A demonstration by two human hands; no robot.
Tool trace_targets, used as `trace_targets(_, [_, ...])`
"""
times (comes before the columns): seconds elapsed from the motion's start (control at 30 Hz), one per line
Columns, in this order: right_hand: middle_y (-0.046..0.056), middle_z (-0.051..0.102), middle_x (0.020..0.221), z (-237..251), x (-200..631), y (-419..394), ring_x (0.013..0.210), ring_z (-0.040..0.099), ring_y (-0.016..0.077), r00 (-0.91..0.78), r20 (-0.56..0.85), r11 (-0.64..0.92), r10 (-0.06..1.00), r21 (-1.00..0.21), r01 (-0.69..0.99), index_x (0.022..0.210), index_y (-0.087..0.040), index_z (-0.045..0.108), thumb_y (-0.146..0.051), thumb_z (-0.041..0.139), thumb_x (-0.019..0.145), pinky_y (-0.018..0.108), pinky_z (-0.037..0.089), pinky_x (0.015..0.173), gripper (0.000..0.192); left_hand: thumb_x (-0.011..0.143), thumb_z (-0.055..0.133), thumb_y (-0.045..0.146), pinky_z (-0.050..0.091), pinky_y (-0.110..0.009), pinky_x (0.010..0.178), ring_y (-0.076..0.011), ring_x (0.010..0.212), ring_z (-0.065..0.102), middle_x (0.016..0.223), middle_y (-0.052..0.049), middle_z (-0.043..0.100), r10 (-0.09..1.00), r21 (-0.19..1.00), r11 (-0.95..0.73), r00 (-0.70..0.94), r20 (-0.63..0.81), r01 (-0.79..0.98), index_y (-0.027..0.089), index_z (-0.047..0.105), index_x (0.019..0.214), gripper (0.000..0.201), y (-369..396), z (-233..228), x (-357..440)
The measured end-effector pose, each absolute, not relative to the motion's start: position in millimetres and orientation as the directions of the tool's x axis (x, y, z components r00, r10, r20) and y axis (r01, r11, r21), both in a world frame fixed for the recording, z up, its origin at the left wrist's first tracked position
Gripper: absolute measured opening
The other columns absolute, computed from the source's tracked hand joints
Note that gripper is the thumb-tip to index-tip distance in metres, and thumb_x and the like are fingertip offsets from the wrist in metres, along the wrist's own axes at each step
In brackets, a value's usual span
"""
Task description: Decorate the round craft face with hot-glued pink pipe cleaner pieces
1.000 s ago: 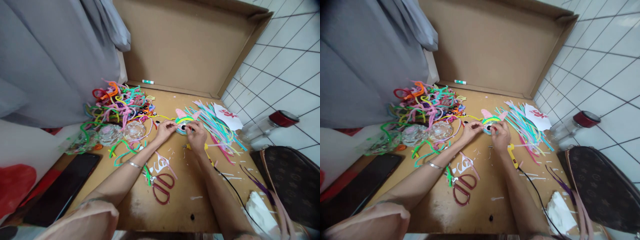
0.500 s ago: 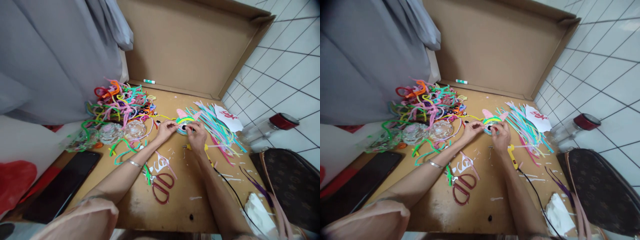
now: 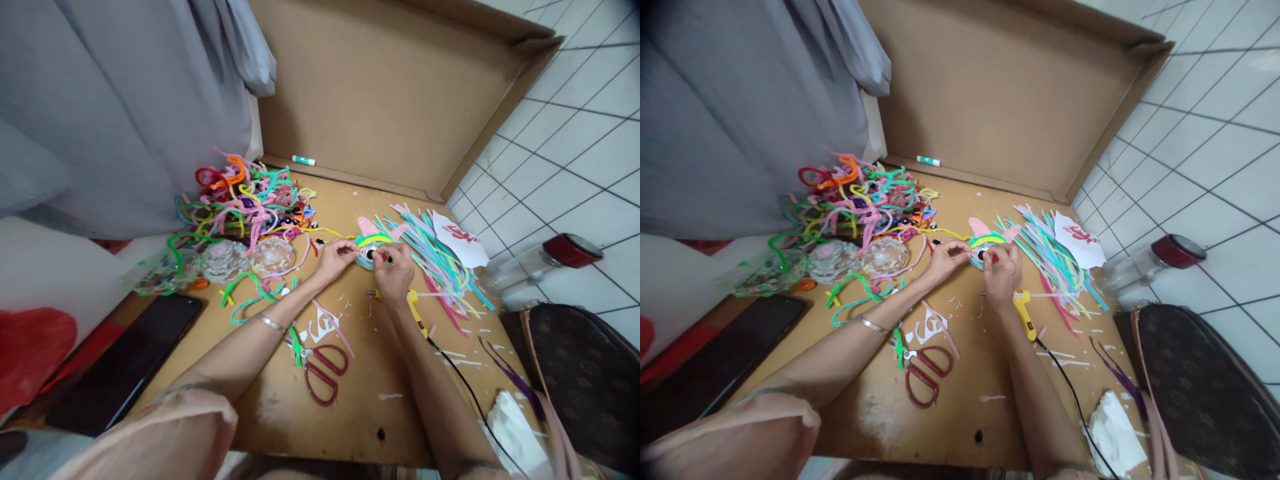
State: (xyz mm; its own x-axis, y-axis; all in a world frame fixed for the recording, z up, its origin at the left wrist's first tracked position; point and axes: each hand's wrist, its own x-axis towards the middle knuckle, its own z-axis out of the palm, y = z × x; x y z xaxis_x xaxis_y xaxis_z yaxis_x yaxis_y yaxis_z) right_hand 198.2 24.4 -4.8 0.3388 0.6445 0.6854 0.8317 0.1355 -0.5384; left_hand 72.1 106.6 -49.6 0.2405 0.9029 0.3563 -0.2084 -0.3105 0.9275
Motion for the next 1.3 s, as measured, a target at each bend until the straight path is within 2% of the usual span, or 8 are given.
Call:
trace_targets(0.17, [0.006, 0.061, 0.091, -7, 202, 24, 0.09, 0.06, 0.0229, 0.325, 0.686, 0.167, 0.652, -0.547, 0.82, 0.078, -0.022, 0.068, -0.032, 0.062, 0.082, 0.039, 0.049, 0.085, 0.013, 0.064, 0.078, 0.028, 0.048, -0.025, 0.067, -0.0124, 0.068, 0.058, 0.074, -0.002, 0.066, 0.912, 0.935, -0.282, 0.242, 0.331, -0.215, 0.015, 0.071, 0.07, 0.016, 107, -48, 72])
trace_targets(0.43, [0.009, 0.065, 0.103, -10, 209, 22, 0.102, 0.061, 0.0249, 0.262, 0.689, 0.29, 0.676, -0.576, 0.764, 0.093, -0.023, 0.07, -0.031, 0.062, 0.082, 0.043, 0.05, 0.094, 0.015, 0.062, 0.079, 0.029, 0.047, -0.025, 0.068, -0.0116, 0.066, 0.057, 0.071, -0.001, 0.066, 0.923, 0.945, -0.218, 0.262, 0.28, -0.243, 0.015, 0.069, 0.071, 0.019, 104, -42, 68])
trace_targets(0.57, [0.009, 0.066, 0.105, -11, 209, 22, 0.103, 0.062, 0.0248, 0.266, 0.686, 0.293, 0.677, -0.583, 0.758, 0.093, -0.024, 0.071, -0.031, 0.061, 0.084, 0.044, 0.05, 0.095, 0.015, 0.06, 0.082, 0.032, 0.046, -0.025, 0.067, -0.011, 0.065, 0.056, 0.07, 0.0, 0.065, 0.925, 0.947, -0.187, 0.277, 0.259, -0.262, 0.015, 0.068, 0.071, 0.024, 104, -44, 67])
trace_targets(1.0, [0.008, 0.066, 0.103, -18, 215, 25, 0.098, 0.063, 0.0238, 0.282, 0.7, 0.277, 0.656, -0.571, 0.773, 0.088, -0.025, 0.075, -0.028, 0.061, 0.083, 0.042, 0.052, 0.09, 0.015, 0.066, 0.079, 0.033, 0.044, -0.025, 0.069, -0.012, 0.069, 0.056, 0.074, -0.001, 0.065, 0.919, 0.947, -0.225, 0.274, 0.285, -0.229, 0.015, 0.07, 0.074, 0.022, 103, -46, 66])
trace_targets(1.3, [0.009, 0.067, 0.102, -19, 215, 26, 0.097, 0.063, 0.0242, 0.254, 0.718, 0.246, 0.648, -0.513, 0.822, 0.089, -0.023, 0.075, -0.026, 0.059, 0.084, 0.04, 0.053, 0.086, 0.017, 0.069, 0.076, 0.033, 0.044, -0.024, 0.068, -0.0115, 0.067, 0.055, 0.072, -0.001, 0.064, 0.912, 0.944, -0.238, 0.282, 0.298, -0.228, 0.015, 0.068, 0.073, 0.021, 101, -43, 67])
